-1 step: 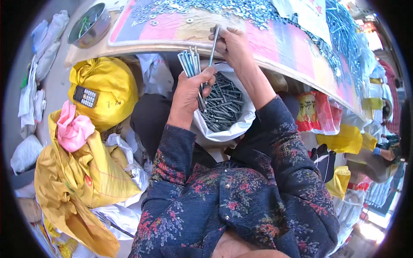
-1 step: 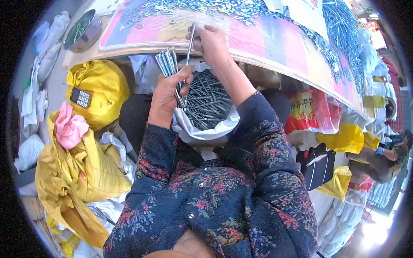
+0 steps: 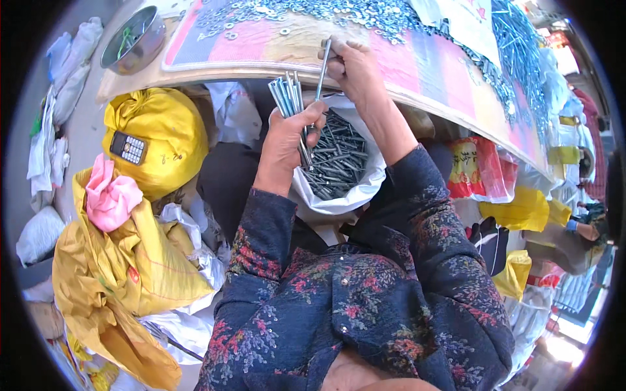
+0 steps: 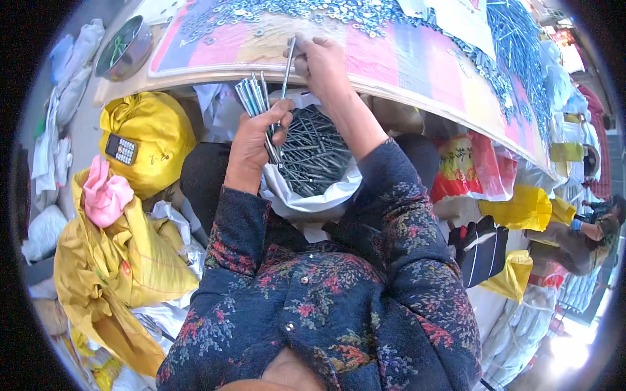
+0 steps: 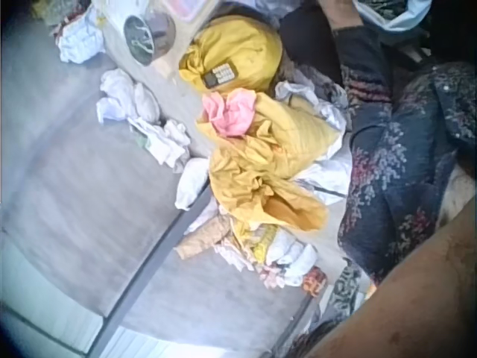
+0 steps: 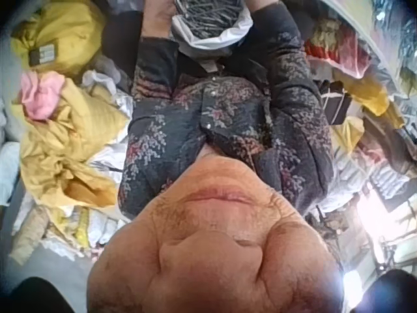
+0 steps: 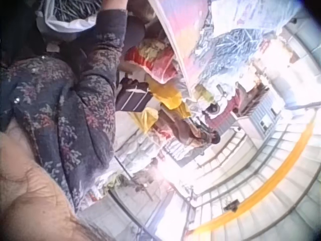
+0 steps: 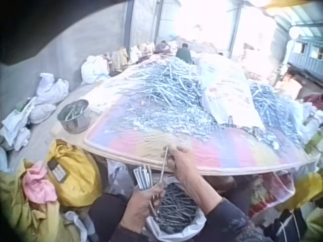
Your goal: The person sits at a work table and repeatedly assembles fastener sets by picking up metal rods and threading washers and nuts onto them by hand.
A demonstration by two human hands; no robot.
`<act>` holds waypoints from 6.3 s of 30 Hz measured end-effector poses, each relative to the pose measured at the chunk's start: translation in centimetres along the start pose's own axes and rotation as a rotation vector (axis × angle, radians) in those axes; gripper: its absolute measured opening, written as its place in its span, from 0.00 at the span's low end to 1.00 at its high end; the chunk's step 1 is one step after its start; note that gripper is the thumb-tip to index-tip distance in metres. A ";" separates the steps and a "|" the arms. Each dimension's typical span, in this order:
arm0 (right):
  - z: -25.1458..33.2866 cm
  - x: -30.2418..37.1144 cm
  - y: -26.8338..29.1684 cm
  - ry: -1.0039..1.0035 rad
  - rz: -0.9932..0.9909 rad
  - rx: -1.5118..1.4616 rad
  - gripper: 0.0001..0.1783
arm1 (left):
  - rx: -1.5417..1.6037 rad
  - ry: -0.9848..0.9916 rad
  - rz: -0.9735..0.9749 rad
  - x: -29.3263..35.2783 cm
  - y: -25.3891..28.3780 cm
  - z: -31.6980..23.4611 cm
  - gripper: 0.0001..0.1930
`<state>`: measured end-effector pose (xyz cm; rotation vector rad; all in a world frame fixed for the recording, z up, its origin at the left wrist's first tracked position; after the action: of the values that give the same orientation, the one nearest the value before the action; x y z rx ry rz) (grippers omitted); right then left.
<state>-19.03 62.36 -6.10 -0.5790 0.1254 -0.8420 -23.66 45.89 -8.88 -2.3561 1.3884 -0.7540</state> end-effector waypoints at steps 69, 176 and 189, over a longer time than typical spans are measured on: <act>9.3 -5.3 15.3 0.754 -0.332 1.646 0.19 | 0.070 0.076 0.069 -2.5 -4.6 3.0 0.06; -1.3 10.1 -0.5 0.473 0.149 0.870 0.18 | -0.351 -0.452 -0.157 2.5 -1.9 0.0 0.04; 1.0 11.7 1.0 0.139 0.153 0.738 0.18 | -0.390 -0.128 0.038 2.6 -1.8 0.3 0.08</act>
<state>-10.22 54.74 -4.46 0.1810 -0.0195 -0.7134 -21.21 44.51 -7.47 -2.5992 1.6392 -0.3357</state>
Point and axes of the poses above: each hand's wrist, its own x-axis away from the middle knuckle, its own y-axis out of the back of the hand, z = x × y, the point moved 1 cm from there along -x, towards the middle knuckle, and after that the axes turned 8 degrees about -x, right-handed, at the moved point
